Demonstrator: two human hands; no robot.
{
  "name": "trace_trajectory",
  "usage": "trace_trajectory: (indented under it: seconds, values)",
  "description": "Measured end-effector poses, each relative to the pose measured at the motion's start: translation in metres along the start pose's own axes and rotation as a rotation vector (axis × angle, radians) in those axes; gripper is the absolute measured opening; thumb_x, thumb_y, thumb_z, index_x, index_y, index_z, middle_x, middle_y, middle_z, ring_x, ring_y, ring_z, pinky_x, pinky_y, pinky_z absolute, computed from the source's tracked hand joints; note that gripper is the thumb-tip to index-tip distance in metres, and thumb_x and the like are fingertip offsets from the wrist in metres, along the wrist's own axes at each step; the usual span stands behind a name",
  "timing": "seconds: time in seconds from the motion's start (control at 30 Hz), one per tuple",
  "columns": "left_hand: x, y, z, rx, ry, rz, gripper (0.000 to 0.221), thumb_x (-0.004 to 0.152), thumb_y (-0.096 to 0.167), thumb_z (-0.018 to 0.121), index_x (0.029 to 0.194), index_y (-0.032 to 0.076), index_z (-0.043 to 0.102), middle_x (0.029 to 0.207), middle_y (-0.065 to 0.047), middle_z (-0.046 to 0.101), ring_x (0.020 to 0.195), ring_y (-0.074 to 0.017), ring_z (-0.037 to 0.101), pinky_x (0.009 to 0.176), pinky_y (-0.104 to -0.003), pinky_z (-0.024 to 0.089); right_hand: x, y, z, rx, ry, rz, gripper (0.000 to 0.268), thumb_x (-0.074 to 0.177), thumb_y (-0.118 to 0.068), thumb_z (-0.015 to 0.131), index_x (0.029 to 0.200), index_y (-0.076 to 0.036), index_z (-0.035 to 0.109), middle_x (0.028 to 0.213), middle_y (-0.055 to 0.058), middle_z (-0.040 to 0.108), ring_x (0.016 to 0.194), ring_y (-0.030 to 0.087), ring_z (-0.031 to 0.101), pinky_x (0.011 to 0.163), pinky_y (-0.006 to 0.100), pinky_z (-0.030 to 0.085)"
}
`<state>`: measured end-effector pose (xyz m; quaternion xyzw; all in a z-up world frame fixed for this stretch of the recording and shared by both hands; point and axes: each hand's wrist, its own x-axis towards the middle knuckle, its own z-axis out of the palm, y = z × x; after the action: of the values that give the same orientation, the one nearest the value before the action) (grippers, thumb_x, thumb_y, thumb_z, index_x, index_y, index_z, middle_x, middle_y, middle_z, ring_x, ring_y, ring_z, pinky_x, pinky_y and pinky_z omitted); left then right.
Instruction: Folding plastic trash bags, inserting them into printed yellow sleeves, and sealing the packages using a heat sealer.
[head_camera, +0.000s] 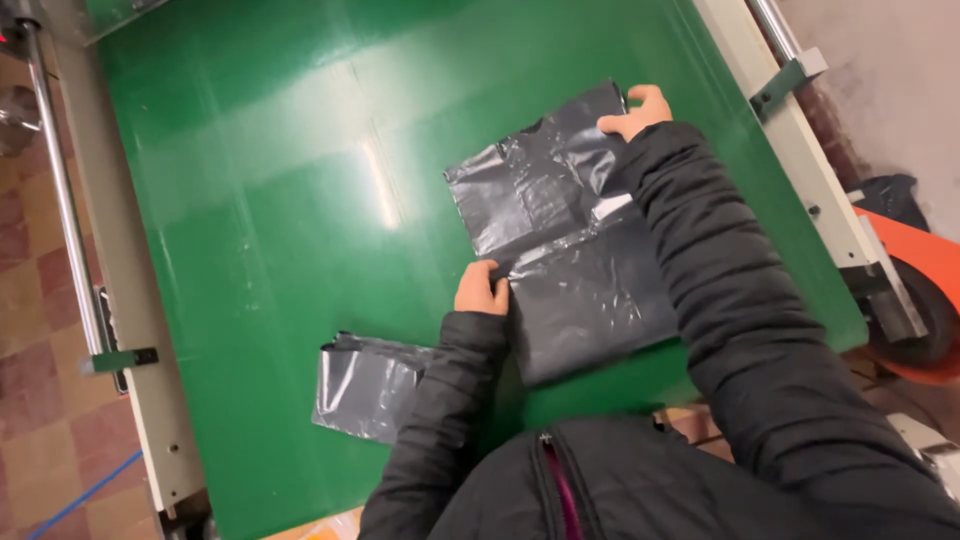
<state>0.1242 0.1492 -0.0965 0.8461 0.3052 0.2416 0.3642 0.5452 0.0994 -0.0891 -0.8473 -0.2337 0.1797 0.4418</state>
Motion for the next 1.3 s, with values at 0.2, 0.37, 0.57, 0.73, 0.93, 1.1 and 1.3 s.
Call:
trace_trajectory:
  seconds: [0.2,0.37,0.57,0.73,0.93,1.1,1.3]
  values:
    - [0.003,0.021,-0.009,0.305,0.107,-0.149,0.028,0.081,0.029,0.080,0.096,0.011,0.065,0.098,-0.012,0.064,0.094,-0.0391,0.061,0.077,-0.051,0.050,-0.151,-0.050,-0.081,0.170,-0.095,-0.483,0.039,0.083,0.004,0.078,0.121,-0.002,0.069,0.120,0.013,0.074,0.111,0.025,0.072,0.098,0.034,0.056]
    - [-0.003,-0.001,0.002,0.310,0.222,-0.233,0.033,0.070,0.023,0.076,0.099,0.011,0.065,0.099,-0.011,0.060,0.091,-0.0374,0.057,0.071,-0.051,0.049,-0.248,0.018,-0.128,0.145,-0.102,-0.542,0.047,0.065,0.011,0.055,0.101,-0.010,0.075,0.128,0.007,0.070,0.140,0.033,0.057,0.122,0.043,0.044]
    - [-0.003,0.021,-0.028,0.409,0.105,-0.200,0.018,0.084,0.022,0.076,0.091,0.014,0.062,0.099,-0.009,0.060,0.094,-0.0351,0.058,0.076,-0.051,0.050,-0.276,0.058,-0.137,-0.268,-0.169,-0.557,0.051,0.056,0.004,0.056,0.095,-0.019,0.080,0.139,0.013,0.061,0.138,0.043,0.044,0.114,0.052,0.036]
    - [0.018,0.092,-0.033,0.485,0.111,0.077,0.032,0.081,0.022,0.079,0.104,0.008,0.062,0.116,-0.012,0.060,0.108,-0.0368,0.057,0.083,-0.048,0.051,-0.267,0.037,-0.142,-0.508,-0.204,-0.619,0.046,0.069,0.004,0.059,0.098,-0.024,0.082,0.137,0.011,0.066,0.136,0.042,0.051,0.112,0.050,0.043]
    - [0.000,0.086,0.086,0.604,-0.132,0.415,0.064,0.084,0.040,0.068,0.141,0.013,0.055,0.152,-0.015,0.047,0.149,-0.0391,0.031,0.116,-0.063,0.028,-0.244,-0.049,0.015,-0.229,-0.055,-0.836,0.041,0.087,-0.007,0.064,0.127,-0.006,0.068,0.142,0.016,0.061,0.142,0.044,0.046,0.116,0.055,0.039]
    - [-0.035,0.091,0.056,0.608,-0.252,0.421,0.079,0.089,0.055,0.061,0.155,0.015,0.046,0.165,-0.013,0.033,0.156,-0.0366,0.019,0.120,-0.065,0.019,-0.262,-0.013,0.023,-0.414,-0.112,-0.715,0.069,0.087,-0.030,0.074,0.143,0.004,0.051,0.151,0.026,0.044,0.145,0.049,0.033,0.116,0.063,0.025]
    - [-0.082,0.099,-0.031,0.406,-0.411,0.392,0.101,0.078,0.069,0.065,0.152,0.003,0.044,0.164,-0.018,0.030,0.154,-0.0397,0.018,0.118,-0.066,0.021,-0.286,-0.003,-0.074,-0.676,-0.152,-0.517,0.076,0.079,-0.032,0.077,0.140,0.006,0.052,0.149,0.026,0.045,0.141,0.049,0.035,0.114,0.061,0.030]
